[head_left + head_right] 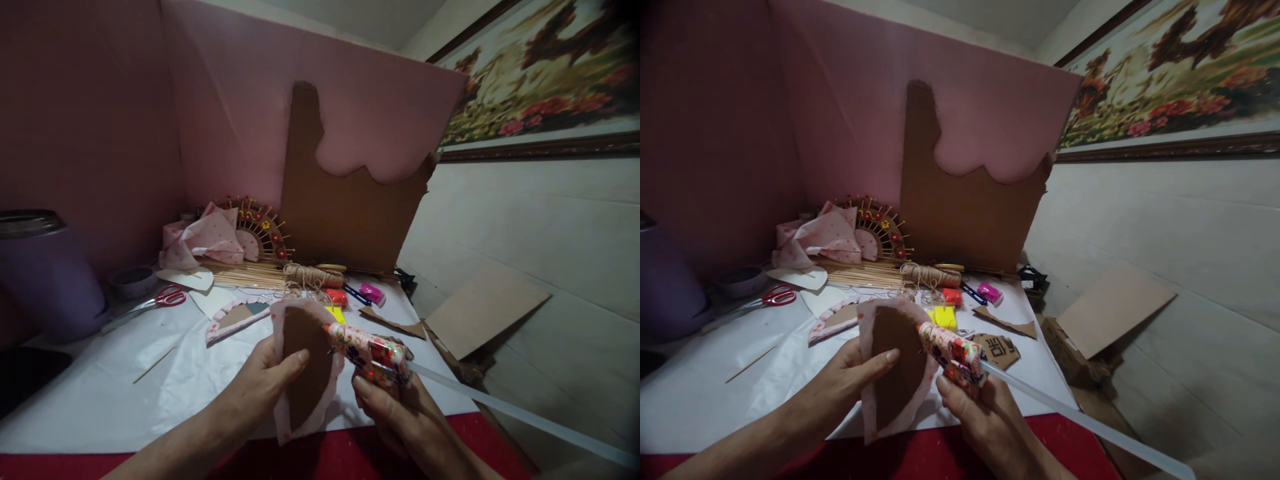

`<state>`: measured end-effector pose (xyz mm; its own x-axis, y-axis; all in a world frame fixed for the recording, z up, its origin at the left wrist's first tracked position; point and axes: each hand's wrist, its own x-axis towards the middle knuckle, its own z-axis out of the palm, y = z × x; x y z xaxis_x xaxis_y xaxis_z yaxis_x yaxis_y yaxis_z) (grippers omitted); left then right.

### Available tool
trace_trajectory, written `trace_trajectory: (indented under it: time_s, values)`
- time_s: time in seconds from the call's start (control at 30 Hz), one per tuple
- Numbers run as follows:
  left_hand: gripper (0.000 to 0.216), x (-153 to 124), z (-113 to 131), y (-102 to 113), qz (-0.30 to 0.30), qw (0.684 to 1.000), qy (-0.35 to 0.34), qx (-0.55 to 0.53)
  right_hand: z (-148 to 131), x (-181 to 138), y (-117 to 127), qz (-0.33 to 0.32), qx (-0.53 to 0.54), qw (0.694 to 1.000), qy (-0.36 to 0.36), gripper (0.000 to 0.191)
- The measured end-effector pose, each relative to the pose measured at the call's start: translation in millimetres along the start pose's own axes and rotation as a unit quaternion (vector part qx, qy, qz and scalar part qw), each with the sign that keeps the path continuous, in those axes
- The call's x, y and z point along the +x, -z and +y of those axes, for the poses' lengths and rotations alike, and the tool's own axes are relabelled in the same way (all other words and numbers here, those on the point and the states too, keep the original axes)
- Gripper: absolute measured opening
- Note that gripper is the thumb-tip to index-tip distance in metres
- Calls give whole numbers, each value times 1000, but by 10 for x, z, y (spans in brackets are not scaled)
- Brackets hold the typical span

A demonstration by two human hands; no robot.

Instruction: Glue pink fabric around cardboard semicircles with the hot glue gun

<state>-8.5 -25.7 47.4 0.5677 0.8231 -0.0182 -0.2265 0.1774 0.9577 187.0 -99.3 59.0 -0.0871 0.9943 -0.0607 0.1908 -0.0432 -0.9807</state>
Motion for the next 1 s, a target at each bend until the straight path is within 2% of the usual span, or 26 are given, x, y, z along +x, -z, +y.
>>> trace_trajectory:
  time_s: [0.17, 0.3, 0.47, 0.57, 0.8, 1.0]
  values:
    - [22, 10, -4, -2, -10, 1000, -9, 2, 4, -5, 4, -2, -2, 1000, -6, 38]
    - [24, 6, 32, -25, 7, 1000, -5, 6, -46, -7, -16, 1, 1, 1000, 3, 35]
    - [26, -6, 33, -34, 19, 1000, 3, 21, -147, -22, -91, 43, 9, 998, 34, 36]
    - [26, -11, 20, -35, 31, 999, 6, 26, -185, -15, -95, 29, 9, 999, 37, 36]
    - [25, -33, 49, -50, 3, 1000, 13, 20, -218, 3, -56, -5, 0, 999, 41, 34]
    - [24, -18, -9, -40, -5, 1000, 13, -13, -233, -43, -111, 31, 50, 998, 9, 32]
